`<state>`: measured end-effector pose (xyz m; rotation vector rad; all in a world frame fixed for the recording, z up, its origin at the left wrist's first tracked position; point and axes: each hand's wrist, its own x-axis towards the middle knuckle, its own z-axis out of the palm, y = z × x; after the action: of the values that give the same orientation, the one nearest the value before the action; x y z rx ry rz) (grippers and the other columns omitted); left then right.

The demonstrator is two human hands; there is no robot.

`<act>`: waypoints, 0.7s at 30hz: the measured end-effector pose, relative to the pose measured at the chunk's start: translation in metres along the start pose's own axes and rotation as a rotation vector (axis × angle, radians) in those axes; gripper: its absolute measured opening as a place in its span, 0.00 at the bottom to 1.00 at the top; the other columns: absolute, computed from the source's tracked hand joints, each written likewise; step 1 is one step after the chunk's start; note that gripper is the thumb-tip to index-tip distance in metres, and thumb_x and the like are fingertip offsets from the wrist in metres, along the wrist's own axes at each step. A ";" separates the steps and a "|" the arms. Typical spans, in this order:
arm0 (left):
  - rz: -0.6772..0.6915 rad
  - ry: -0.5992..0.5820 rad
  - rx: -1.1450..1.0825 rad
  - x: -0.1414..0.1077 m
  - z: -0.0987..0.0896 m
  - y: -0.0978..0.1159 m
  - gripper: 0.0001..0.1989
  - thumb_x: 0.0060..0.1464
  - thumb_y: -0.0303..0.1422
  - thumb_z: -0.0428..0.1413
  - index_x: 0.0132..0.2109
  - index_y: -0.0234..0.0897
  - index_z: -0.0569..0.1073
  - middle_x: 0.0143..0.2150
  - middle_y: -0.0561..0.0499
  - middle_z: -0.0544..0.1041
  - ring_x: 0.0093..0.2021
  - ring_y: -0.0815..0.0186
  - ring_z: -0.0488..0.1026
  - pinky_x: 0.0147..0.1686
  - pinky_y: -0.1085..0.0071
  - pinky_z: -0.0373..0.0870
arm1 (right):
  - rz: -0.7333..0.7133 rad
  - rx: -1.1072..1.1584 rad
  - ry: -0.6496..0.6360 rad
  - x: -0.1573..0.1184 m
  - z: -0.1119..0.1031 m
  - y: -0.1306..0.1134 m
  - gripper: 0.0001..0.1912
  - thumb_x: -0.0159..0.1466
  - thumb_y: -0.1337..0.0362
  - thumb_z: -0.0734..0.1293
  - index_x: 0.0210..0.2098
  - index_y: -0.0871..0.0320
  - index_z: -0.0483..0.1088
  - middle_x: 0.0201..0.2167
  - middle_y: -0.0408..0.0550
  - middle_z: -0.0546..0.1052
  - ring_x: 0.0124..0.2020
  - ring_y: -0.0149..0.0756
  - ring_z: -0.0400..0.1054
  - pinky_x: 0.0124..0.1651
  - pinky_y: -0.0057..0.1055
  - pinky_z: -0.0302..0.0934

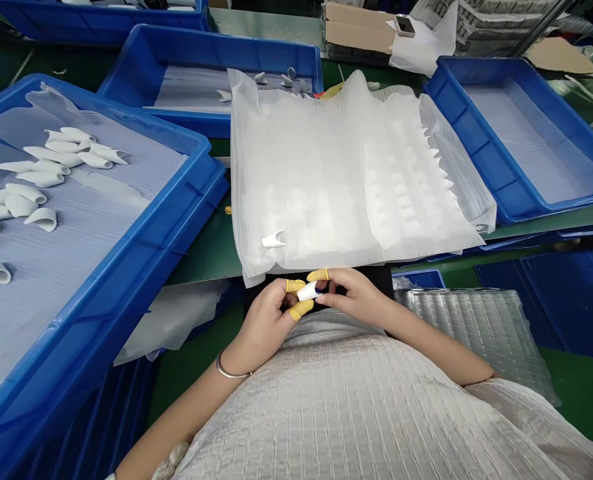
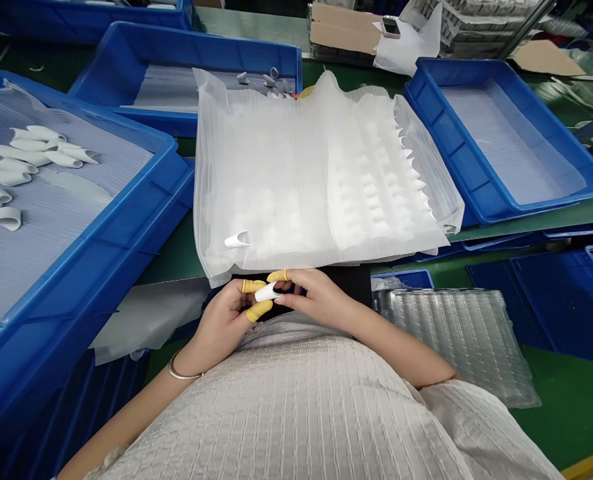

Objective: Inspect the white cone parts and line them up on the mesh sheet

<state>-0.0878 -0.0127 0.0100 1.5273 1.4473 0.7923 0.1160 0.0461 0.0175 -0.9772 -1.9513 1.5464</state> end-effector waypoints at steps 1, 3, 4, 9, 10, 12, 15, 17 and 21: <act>0.019 0.007 0.026 0.001 0.000 0.001 0.11 0.59 0.42 0.57 0.41 0.38 0.71 0.33 0.52 0.74 0.30 0.65 0.72 0.30 0.69 0.68 | 0.013 0.006 -0.002 0.000 0.001 0.000 0.16 0.63 0.62 0.70 0.50 0.58 0.71 0.39 0.47 0.75 0.34 0.33 0.66 0.36 0.30 0.63; 0.080 0.019 0.108 0.002 0.000 0.003 0.11 0.59 0.41 0.56 0.39 0.37 0.71 0.32 0.51 0.74 0.30 0.65 0.71 0.29 0.69 0.68 | 0.059 0.044 -0.010 0.001 0.004 -0.001 0.20 0.61 0.60 0.71 0.51 0.58 0.70 0.39 0.48 0.74 0.35 0.34 0.67 0.36 0.30 0.63; 0.123 0.025 0.160 0.003 0.000 0.003 0.11 0.60 0.40 0.56 0.38 0.37 0.71 0.32 0.51 0.74 0.29 0.65 0.71 0.28 0.69 0.67 | 0.083 0.053 -0.011 0.001 0.005 -0.003 0.20 0.61 0.59 0.72 0.50 0.58 0.70 0.38 0.47 0.73 0.35 0.34 0.67 0.35 0.29 0.62; 0.323 0.046 0.344 0.003 0.001 0.002 0.10 0.62 0.37 0.53 0.34 0.37 0.68 0.31 0.49 0.73 0.31 0.62 0.71 0.29 0.67 0.67 | 0.146 0.018 0.033 0.005 0.014 -0.009 0.14 0.61 0.54 0.71 0.35 0.58 0.70 0.28 0.41 0.69 0.29 0.31 0.62 0.30 0.27 0.56; 0.339 0.044 0.350 0.003 0.001 0.001 0.09 0.62 0.36 0.53 0.34 0.37 0.68 0.32 0.49 0.74 0.32 0.62 0.72 0.30 0.67 0.68 | 0.162 0.069 0.031 0.006 0.015 -0.008 0.14 0.64 0.53 0.68 0.33 0.59 0.70 0.26 0.41 0.69 0.29 0.31 0.62 0.30 0.27 0.56; 0.358 0.039 0.346 0.002 0.001 0.000 0.09 0.63 0.36 0.53 0.35 0.37 0.68 0.32 0.49 0.74 0.33 0.62 0.72 0.31 0.67 0.69 | 0.243 0.219 0.034 0.009 0.015 -0.004 0.18 0.67 0.51 0.63 0.30 0.60 0.70 0.24 0.43 0.70 0.26 0.30 0.63 0.28 0.27 0.56; 0.364 0.032 0.340 0.001 0.000 0.000 0.08 0.62 0.35 0.53 0.36 0.37 0.68 0.33 0.48 0.75 0.35 0.61 0.74 0.32 0.66 0.70 | 0.393 0.408 0.097 0.011 0.013 0.008 0.22 0.66 0.48 0.61 0.29 0.61 0.70 0.23 0.44 0.71 0.23 0.30 0.65 0.25 0.26 0.56; 0.355 0.032 0.340 0.002 0.000 0.001 0.08 0.62 0.35 0.53 0.35 0.37 0.69 0.33 0.48 0.75 0.34 0.61 0.74 0.31 0.66 0.70 | 0.411 0.468 0.118 0.010 0.011 0.013 0.23 0.64 0.45 0.63 0.30 0.61 0.71 0.24 0.45 0.72 0.24 0.30 0.66 0.24 0.26 0.56; 0.331 0.019 0.310 0.004 0.000 0.002 0.07 0.61 0.35 0.55 0.37 0.36 0.70 0.34 0.49 0.75 0.34 0.61 0.73 0.32 0.66 0.70 | 0.374 0.428 -0.007 0.007 0.007 0.011 0.26 0.64 0.42 0.63 0.29 0.61 0.71 0.24 0.46 0.73 0.25 0.29 0.66 0.25 0.25 0.56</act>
<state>-0.0869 -0.0091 0.0113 2.0374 1.3963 0.8010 0.1091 0.0486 0.0049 -1.1829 -1.3981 2.0610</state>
